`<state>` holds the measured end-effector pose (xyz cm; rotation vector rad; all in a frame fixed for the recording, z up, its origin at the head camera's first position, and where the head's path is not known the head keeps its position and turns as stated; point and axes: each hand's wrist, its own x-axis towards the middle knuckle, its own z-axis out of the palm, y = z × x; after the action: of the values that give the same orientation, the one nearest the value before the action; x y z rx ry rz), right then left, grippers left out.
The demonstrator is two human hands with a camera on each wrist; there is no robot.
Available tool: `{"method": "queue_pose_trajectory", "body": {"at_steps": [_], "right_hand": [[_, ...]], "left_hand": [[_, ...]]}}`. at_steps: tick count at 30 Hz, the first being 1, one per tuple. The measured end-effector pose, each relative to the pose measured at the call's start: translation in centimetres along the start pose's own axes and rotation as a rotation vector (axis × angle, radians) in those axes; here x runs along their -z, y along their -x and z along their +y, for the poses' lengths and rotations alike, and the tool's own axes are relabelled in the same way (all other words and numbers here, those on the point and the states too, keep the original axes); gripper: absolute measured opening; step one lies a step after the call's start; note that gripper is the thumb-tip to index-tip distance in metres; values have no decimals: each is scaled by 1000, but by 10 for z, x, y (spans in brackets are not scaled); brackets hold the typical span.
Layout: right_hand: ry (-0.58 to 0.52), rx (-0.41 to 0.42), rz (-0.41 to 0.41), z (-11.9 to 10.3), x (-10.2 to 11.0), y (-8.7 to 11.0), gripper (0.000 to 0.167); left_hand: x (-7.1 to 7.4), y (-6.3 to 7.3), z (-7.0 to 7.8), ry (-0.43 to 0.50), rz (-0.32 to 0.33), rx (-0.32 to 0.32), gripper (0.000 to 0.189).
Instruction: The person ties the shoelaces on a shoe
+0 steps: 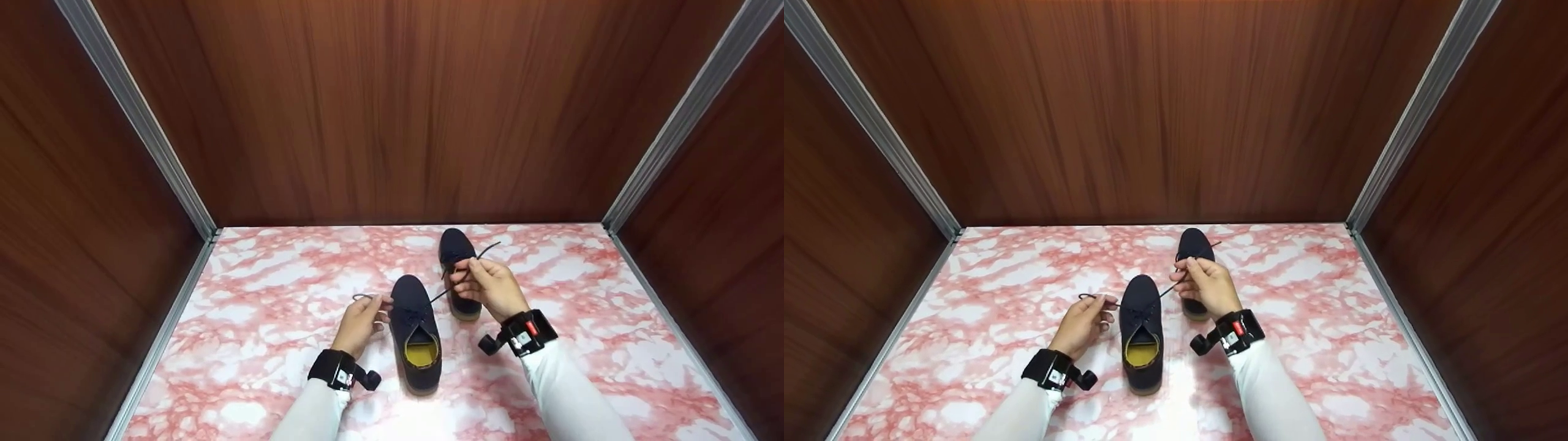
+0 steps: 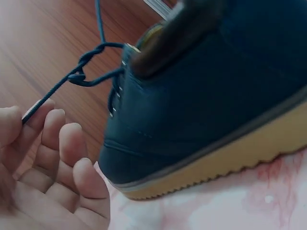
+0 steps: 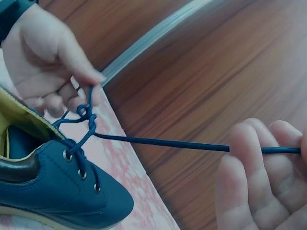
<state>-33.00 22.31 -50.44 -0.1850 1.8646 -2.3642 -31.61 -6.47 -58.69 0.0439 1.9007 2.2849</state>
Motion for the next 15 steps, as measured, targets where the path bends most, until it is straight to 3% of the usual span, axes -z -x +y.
{"method": "queue_pose_trajectory", "body": {"at_steps": [6, 15], "right_hand": [[-82, 71, 42, 7, 12, 5, 29], [-129, 76, 137, 19, 34, 15, 29]], "left_hand": [[0, -1, 3, 53, -4, -32, 39], [7, 3, 2, -1, 14, -27, 37]]}}
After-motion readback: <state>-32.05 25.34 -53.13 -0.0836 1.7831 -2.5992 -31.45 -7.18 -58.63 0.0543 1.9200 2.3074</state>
